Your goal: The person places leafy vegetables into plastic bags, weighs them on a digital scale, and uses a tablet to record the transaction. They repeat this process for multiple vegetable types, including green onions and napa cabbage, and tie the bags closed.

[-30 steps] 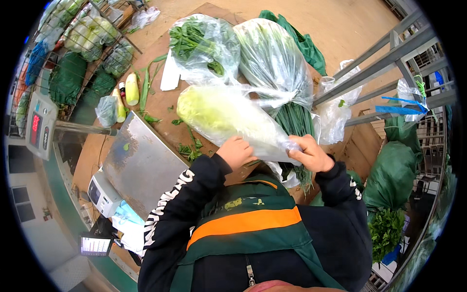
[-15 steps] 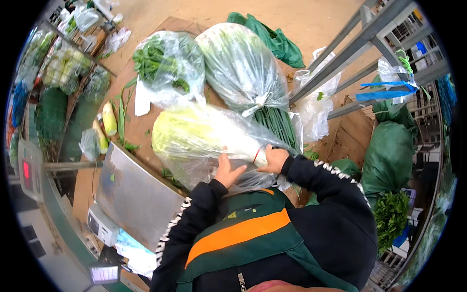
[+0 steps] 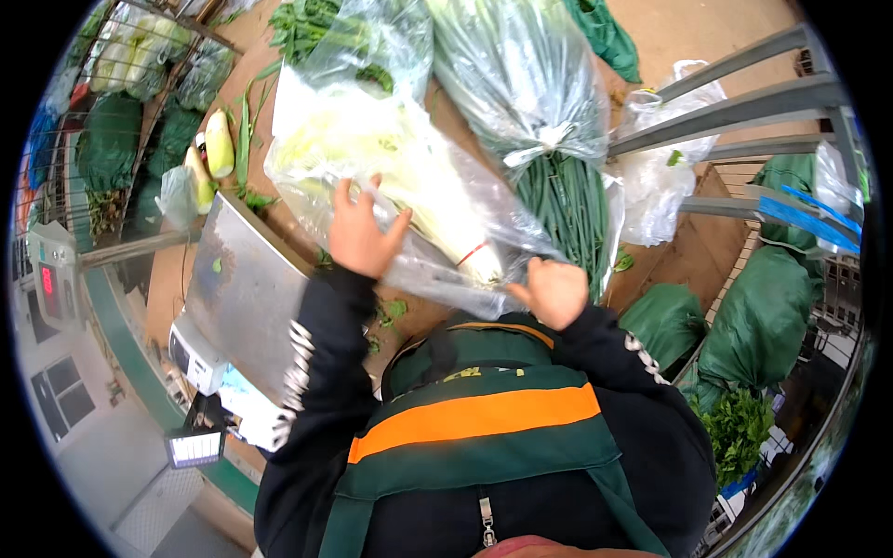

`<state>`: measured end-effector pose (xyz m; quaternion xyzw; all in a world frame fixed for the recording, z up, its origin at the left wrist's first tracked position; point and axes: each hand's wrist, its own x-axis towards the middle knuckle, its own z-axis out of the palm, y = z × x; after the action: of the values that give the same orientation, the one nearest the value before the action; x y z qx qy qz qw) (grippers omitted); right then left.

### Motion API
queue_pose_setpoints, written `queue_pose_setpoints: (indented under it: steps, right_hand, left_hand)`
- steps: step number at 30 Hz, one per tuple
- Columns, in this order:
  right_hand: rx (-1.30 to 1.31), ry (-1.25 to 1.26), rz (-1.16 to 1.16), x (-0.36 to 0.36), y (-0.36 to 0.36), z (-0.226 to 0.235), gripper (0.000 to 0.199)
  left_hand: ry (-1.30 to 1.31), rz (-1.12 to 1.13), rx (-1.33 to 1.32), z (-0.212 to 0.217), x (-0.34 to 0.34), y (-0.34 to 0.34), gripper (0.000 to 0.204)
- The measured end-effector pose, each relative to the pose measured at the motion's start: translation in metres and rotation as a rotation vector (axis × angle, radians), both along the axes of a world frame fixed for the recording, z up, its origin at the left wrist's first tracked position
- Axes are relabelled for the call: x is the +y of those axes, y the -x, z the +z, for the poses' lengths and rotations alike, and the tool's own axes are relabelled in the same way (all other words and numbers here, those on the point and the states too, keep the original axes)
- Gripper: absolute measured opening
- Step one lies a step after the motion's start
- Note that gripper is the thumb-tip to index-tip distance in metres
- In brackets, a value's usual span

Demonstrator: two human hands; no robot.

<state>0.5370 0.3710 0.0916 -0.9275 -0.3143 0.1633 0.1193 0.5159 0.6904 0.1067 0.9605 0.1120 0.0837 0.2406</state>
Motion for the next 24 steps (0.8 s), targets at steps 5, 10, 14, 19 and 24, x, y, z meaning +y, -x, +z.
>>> queue_pose_setpoints:
  steps: [5,10,14,19,24]
  right_hand:
    - [-0.014,-0.539,0.275,0.03,-0.016,0.031,0.015]
    - [0.052,-0.032,0.204,0.047,-0.014,-0.05,0.043]
    - [0.276,0.13,0.24,0.022,0.0,-0.063,0.091]
    - [0.357,0.106,0.226,-0.002,0.038,-0.097,0.11]
    - [0.172,-0.164,0.093,0.019,0.038,-0.047,0.065]
  left_hand:
    - [0.166,-0.035,-0.195,-0.022,-0.086,0.091,0.047]
    - [0.15,-0.266,0.663,-0.049,-0.086,0.094,0.045]
    - [0.38,-0.118,0.634,-0.086,-0.085,0.137,0.041]
    - [0.546,-0.142,-0.01,-0.101,-0.101,0.135,0.037]
    - [0.29,-0.362,0.25,-0.131,-0.13,0.142,0.046]
